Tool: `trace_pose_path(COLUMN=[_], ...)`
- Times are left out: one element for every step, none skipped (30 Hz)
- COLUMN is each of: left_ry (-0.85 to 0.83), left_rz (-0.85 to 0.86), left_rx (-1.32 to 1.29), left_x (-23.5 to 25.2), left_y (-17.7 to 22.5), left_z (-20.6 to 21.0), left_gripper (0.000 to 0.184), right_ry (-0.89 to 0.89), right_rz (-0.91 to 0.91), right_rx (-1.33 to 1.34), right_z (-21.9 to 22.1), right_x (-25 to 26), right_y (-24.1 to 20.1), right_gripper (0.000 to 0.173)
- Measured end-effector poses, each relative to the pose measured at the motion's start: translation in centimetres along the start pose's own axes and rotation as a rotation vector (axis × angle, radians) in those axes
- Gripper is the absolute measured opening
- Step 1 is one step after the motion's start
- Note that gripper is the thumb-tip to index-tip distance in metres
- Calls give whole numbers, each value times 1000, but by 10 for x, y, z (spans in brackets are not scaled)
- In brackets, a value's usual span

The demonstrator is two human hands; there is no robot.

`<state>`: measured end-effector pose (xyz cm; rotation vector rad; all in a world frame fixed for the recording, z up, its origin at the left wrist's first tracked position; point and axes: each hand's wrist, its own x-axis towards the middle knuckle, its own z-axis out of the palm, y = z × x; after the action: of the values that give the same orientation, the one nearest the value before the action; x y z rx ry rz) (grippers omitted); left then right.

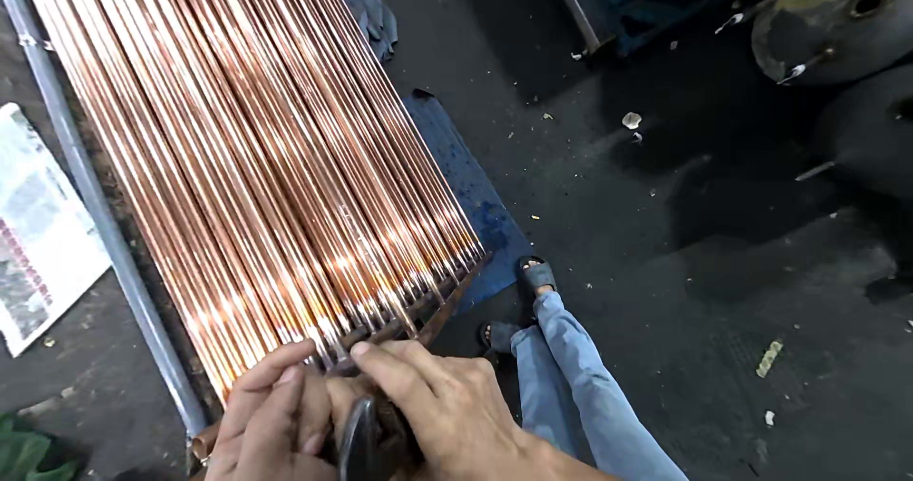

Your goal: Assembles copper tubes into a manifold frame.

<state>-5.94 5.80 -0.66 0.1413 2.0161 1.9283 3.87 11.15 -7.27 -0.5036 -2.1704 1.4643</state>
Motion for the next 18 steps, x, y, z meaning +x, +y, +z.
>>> trace_pose_path(left_ry=[8,20,34,40,37,28,26,35,51,59,58,51,49,44,38,30,27,36], left_rz=[1,7,11,11,8,8,8,10,14,26,33,34,28,22,19,28,52,71], left_rx=[-6,-5,1,12,8,-5,-25,-37,-30,-22,-20,-18,-6,16,37,38,27,18], left_x=[-2,-2,-2,-2,-3,-3,-3,-3,-4,-4,-4,-4,-6,-7,-8,-9,-8,-7], left_y=[1,1,0,0,0,-1,-1,-1,-1,-1,-2,-2,-1,0,1,1,-1,-2], left_z=[3,5,6,6,6,7,9,12,15,17,19,20,22,23,22,20,19,18], left_gripper=[34,33,33,32,32,31,31,31,30,30,30,31,32,33,33,32,32,32], right_ry=[-73,-134,-169,-165,-101,-1,91,149,169,150,100,38,-17,-52,-61,-37,7,34], right_rz=[36,67,80,79,58,20,-16,-33,-31,-18,3,31,68,115,171,224,257,273], right_rx=[80,149,184,174,120,34,-50,-94,-96,-65,-11,56,123,173,203,209,210,221], right_z=[-3,-6,-9,-10,-9,-6,-3,-1,0,0,-2,-5,-9,-15,-24,-34,-44,-53], right_x=[-1,-2,-3,-4,-5,-5,-2,0,3,4,5,2,-4,-12,-21,-28,-32,-34], right_y=[-1,-2,-3,-4,-3,-2,1,3,3,3,2,1,-1,-5,-9,-12,-14,-14], right_gripper=[73,81,85,83,76,66,58,52,49,51,56,63,67,69,68,65,61,57])
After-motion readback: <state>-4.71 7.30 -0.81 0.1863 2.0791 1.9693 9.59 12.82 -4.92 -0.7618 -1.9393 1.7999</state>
